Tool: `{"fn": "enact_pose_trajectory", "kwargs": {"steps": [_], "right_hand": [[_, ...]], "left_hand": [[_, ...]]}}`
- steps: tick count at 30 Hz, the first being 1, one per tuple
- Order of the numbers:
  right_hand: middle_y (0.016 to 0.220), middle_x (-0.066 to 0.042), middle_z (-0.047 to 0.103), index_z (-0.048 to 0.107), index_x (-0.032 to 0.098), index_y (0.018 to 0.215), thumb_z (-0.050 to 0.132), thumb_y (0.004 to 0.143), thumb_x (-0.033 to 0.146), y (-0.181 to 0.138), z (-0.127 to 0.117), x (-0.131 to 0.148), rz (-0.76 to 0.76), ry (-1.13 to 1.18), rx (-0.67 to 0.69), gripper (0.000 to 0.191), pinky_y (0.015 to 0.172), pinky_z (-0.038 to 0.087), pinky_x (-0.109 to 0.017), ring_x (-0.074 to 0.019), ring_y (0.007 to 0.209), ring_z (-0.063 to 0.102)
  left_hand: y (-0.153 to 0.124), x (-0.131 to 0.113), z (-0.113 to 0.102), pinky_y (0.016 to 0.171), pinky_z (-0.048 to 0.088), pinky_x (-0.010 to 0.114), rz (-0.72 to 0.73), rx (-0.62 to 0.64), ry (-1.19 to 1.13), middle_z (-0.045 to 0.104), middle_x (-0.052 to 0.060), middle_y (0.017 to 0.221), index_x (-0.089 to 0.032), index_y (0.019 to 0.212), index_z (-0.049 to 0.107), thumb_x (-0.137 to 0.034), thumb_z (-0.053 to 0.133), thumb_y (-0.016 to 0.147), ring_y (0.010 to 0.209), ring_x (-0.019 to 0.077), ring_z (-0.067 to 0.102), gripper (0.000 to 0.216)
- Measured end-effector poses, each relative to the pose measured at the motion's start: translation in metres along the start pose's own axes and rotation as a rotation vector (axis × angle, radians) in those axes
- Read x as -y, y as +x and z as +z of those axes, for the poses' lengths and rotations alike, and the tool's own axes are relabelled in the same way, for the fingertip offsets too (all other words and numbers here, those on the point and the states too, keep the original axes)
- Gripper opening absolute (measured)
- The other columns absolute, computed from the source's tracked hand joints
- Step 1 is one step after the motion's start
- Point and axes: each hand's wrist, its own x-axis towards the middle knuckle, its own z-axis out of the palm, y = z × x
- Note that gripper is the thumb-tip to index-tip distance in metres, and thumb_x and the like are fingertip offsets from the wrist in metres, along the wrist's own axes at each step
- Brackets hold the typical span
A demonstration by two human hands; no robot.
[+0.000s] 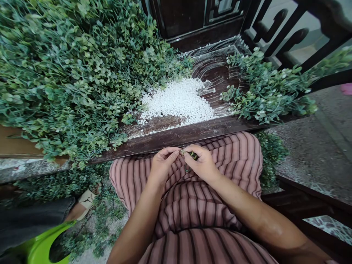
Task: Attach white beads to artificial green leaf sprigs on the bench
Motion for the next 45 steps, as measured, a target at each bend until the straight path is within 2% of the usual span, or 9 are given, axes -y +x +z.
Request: {"fn": "enact_pose_trajectory", "kwargs": {"steps": [4,8,17,27,32,40,45], "right_hand": [[0.064,0.000,0.057,0.056,0.018,0.066,0.049,0.072,0.015,-0.001,0.000,-0.001,0.013,-0.004,0.003,0.010,0.063,0.042,-0.024,-0.0120,0.063,0.053],[0.063,0.000,0.057,0.055,0.018,0.064,0.049,0.072,0.017,0.000,0.000,0.001,0.025,-0.012,0.018,0.011,0.061,0.042,-0.024,-0.0117,0.061,0.052],[0.060,0.002,0.053,0.053,0.019,0.063,0.048,0.071,0.014,0.000,-0.001,0.004,-0.027,-0.050,-0.009,0.011,0.059,0.039,-0.023,-0.0108,0.058,0.048],[0.056,0.002,0.047,0.049,0.019,0.058,0.045,0.070,0.013,0.000,-0.001,0.007,-0.099,-0.197,-0.026,0.014,0.055,0.036,-0.022,-0.0103,0.054,0.044],[0.057,0.002,0.047,0.050,0.019,0.059,0.047,0.069,0.013,0.000,-0.002,0.005,-0.079,-0.201,-0.035,0.012,0.055,0.037,-0.022,-0.0106,0.055,0.044],[0.056,0.002,0.046,0.047,0.020,0.058,0.046,0.068,0.013,0.000,-0.002,0.006,-0.078,-0.206,-0.037,0.012,0.055,0.037,-0.022,-0.0108,0.055,0.043],[0.057,0.002,0.047,0.046,0.019,0.058,0.046,0.069,0.012,0.000,-0.003,0.005,-0.096,-0.203,-0.021,0.013,0.055,0.036,-0.022,-0.0109,0.055,0.043]], "left_hand": [[-0.001,-0.002,0.001,0.056,0.047,0.019,-0.176,0.028,-0.150,0.065,0.001,0.059,-0.015,0.067,0.071,-0.027,0.082,0.044,0.055,0.0076,0.057,0.028],[0.002,0.001,0.003,0.051,0.045,0.016,-0.212,-0.009,-0.222,0.064,0.000,0.055,-0.014,0.062,0.069,-0.027,0.084,0.038,0.052,0.0059,0.056,0.031],[0.003,0.008,0.006,0.048,0.044,0.016,-0.143,-0.056,-0.231,0.062,-0.002,0.051,-0.014,0.059,0.066,-0.026,0.083,0.038,0.048,0.0052,0.054,0.029],[0.000,0.008,0.011,0.056,0.049,0.021,-0.087,-0.079,-0.209,0.064,-0.002,0.054,-0.015,0.058,0.065,-0.030,0.084,0.038,0.050,0.0064,0.056,0.032],[-0.001,0.009,0.009,0.056,0.048,0.021,-0.082,-0.045,-0.183,0.065,0.000,0.059,-0.015,0.065,0.067,-0.033,0.081,0.046,0.053,0.0073,0.057,0.029],[0.001,0.008,0.008,0.056,0.047,0.021,-0.070,-0.020,-0.152,0.064,-0.002,0.058,-0.015,0.063,0.064,-0.031,0.081,0.045,0.052,0.0069,0.055,0.029],[0.002,0.007,0.006,0.057,0.046,0.020,-0.047,0.039,-0.128,0.062,-0.002,0.056,-0.015,0.061,0.063,-0.030,0.081,0.047,0.054,0.0071,0.055,0.027]]}}
